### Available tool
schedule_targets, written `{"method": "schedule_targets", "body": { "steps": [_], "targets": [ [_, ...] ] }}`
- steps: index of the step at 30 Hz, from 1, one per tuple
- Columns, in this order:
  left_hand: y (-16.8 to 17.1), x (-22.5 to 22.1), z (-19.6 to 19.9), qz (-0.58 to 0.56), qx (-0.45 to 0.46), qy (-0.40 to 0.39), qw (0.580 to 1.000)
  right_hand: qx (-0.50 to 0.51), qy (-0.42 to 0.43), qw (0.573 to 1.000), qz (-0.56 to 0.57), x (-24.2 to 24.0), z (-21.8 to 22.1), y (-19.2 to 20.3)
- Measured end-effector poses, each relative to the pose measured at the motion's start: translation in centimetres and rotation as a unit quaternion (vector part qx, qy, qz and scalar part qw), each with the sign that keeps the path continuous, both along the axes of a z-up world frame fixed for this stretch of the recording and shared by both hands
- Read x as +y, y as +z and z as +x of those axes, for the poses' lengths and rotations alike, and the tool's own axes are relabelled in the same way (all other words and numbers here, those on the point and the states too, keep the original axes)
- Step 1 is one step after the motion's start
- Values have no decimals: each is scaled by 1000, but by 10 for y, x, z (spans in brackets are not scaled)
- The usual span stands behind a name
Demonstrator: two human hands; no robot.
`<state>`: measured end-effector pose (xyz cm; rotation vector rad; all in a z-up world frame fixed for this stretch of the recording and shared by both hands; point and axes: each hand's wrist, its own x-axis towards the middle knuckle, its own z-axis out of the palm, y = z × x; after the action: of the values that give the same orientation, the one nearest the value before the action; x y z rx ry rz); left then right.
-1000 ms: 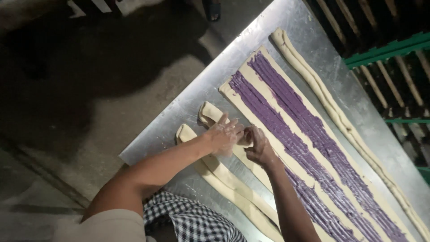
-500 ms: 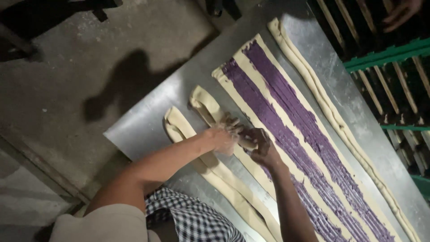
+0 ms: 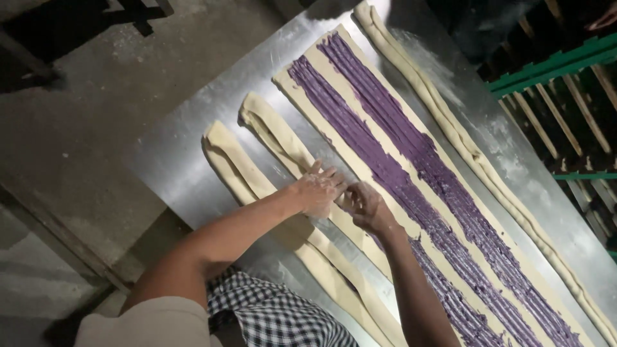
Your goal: Cutting long strips of dough with purple filling into segments using a metal scraper and then rolling them into shapes.
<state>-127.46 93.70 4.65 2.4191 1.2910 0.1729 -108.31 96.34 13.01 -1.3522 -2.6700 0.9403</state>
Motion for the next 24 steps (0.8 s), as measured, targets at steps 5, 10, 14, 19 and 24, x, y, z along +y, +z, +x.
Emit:
{"method": "schedule_targets", "body": {
  "steps": [5, 10, 14, 19, 24],
  "targets": [
    [63, -19, 4, -74, 56, 14, 996, 2, -2, 1000, 21, -11, 28, -8],
    [77, -27, 22, -99, 123, -30, 987, 35, 0, 999, 3, -30, 38, 7],
    [42, -30, 30, -17, 140, -27, 990, 57, 5, 998, 6, -39, 64, -8],
    [23, -32, 42, 3, 49, -30, 998, 130, 50, 988, 69, -38, 88, 0],
    [27, -34, 62, 37, 35, -59, 997, 66, 9, 992, 104, -50, 106, -10]
  ]
}}
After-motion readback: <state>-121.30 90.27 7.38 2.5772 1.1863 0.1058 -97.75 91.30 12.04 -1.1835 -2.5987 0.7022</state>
